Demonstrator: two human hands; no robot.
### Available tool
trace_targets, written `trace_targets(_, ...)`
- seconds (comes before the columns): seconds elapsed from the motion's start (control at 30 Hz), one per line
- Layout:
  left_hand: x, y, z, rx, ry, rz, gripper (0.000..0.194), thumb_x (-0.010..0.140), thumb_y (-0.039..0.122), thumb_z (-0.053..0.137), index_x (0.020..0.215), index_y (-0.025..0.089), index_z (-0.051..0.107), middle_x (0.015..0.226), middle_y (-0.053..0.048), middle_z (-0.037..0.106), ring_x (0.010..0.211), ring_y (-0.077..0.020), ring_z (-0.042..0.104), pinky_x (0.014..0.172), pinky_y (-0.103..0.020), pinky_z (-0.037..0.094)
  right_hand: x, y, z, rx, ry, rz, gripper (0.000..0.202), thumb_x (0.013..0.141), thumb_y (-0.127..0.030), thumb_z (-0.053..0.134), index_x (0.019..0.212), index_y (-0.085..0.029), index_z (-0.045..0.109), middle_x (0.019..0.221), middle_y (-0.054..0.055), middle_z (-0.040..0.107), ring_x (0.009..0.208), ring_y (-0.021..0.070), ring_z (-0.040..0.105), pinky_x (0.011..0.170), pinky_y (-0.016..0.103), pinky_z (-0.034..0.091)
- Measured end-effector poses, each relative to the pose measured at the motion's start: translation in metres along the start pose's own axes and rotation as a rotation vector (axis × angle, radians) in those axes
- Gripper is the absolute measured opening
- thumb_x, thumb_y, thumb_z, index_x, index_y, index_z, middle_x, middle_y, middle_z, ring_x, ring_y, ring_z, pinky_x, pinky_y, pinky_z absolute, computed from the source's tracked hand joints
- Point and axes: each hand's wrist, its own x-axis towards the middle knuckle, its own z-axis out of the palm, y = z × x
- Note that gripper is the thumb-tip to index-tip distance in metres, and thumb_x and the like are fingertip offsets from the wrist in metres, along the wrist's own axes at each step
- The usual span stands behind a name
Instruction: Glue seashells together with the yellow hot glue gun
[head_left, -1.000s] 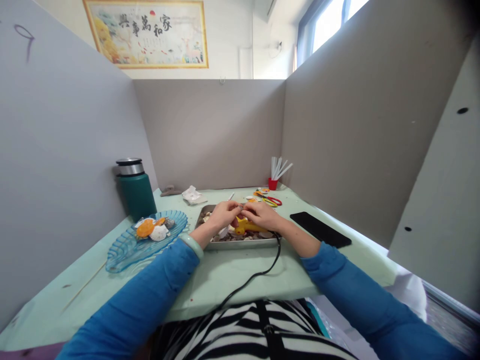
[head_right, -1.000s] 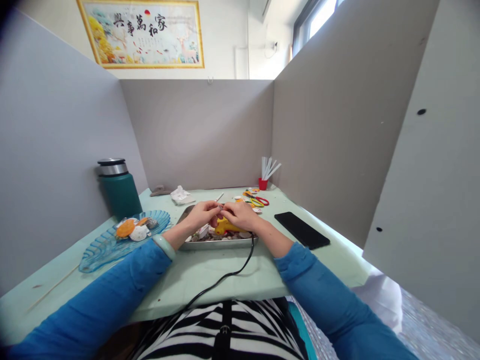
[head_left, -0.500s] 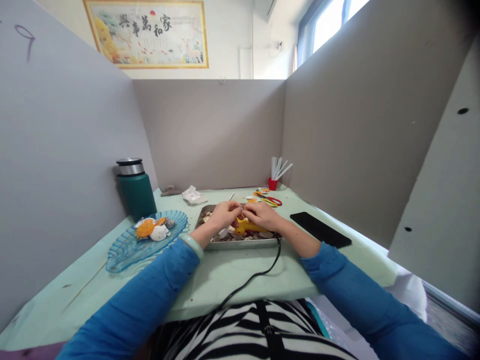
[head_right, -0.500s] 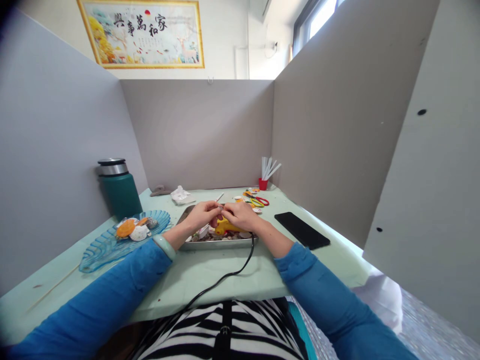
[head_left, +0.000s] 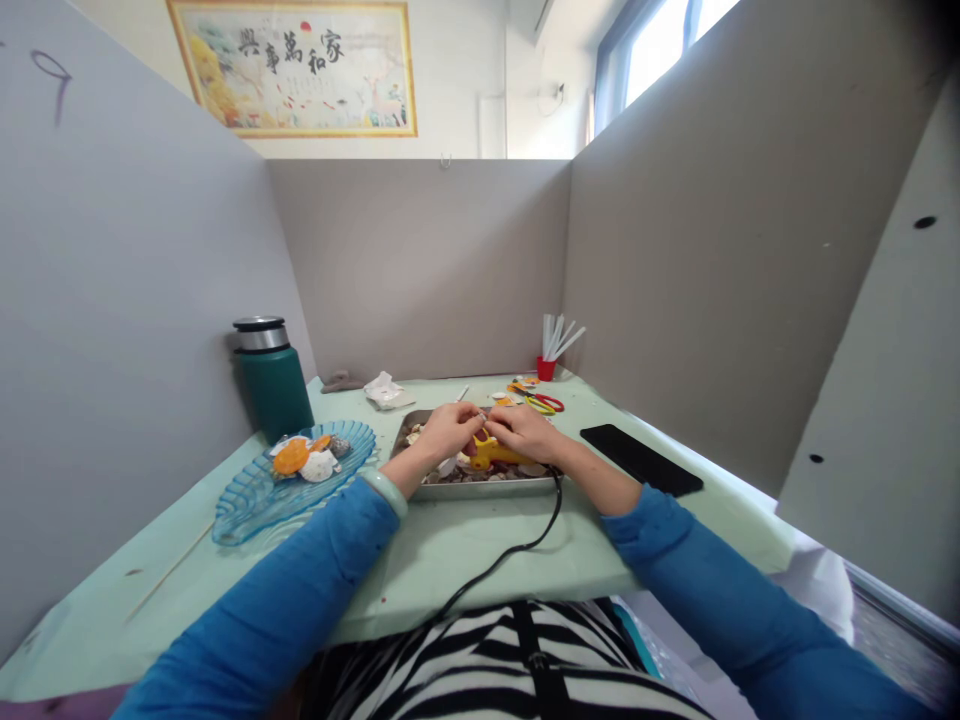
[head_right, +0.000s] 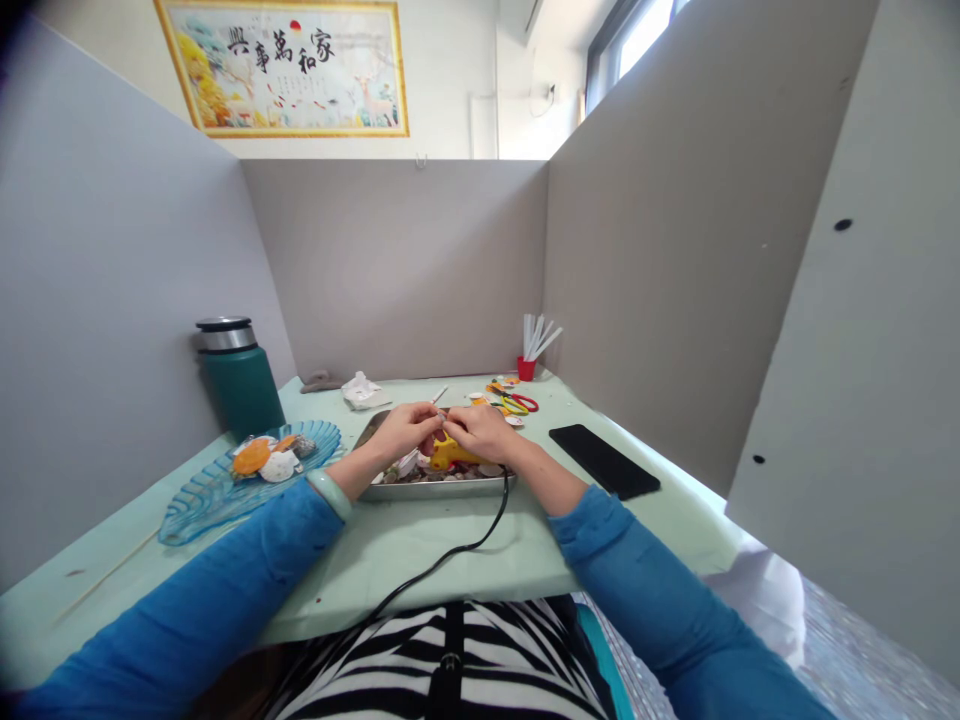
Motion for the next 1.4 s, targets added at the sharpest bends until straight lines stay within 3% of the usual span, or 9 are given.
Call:
trace_targets(0.7,-0.003,0.009,-0.001,-0.034,-0.002,-0.036,0.014,0.074,0.022,0.049,0.079,0.014,0.059,0.070,-0.003,0.065,0.043,-0.0068,0.054,0.045,-0.018,0.045,0.000,0.002,0.001,-0.011,0.005,-0.016,0.023,0.088,-0.026,0.043,0.075,-0.016,0.059,0.065,0.001,0.058,0.061,0.0111,0.048,0.059,0.022,0.029)
trace_targets(0.97,0.000,-0.002,0.001,-0.030,-0.028,-0.025,0.018,0.080,0.029,0.046,0.082,0.016,0.060,0.047,0.002,0.055,0.044,-0.0101,0.056,0.045,-0.017,0.043,0.000,-0.001,-0.001,-0.019,0.030,0.047,0.026,0.090,-0.028,0.044,0.077,-0.016,0.063,0.065,0.001,0.060,0.059,0.0109,0.048,0.056,0.022,0.027)
trace_targets(1.4,0.003,-0.002,0.002,-0.115,-0.049,-0.034,0.034,0.084,0.035,0.044,0.104,0.015,0.063,0.048,0.002,0.057,0.045,-0.0131,0.058,0.046,-0.020,0.044,0.001,-0.002,-0.003,-0.008,0.033,0.109,0.029,0.091,-0.030,0.042,0.072,-0.016,0.059,0.066,0.002,0.060,0.061,0.0115,0.049,0.058,0.022,0.029)
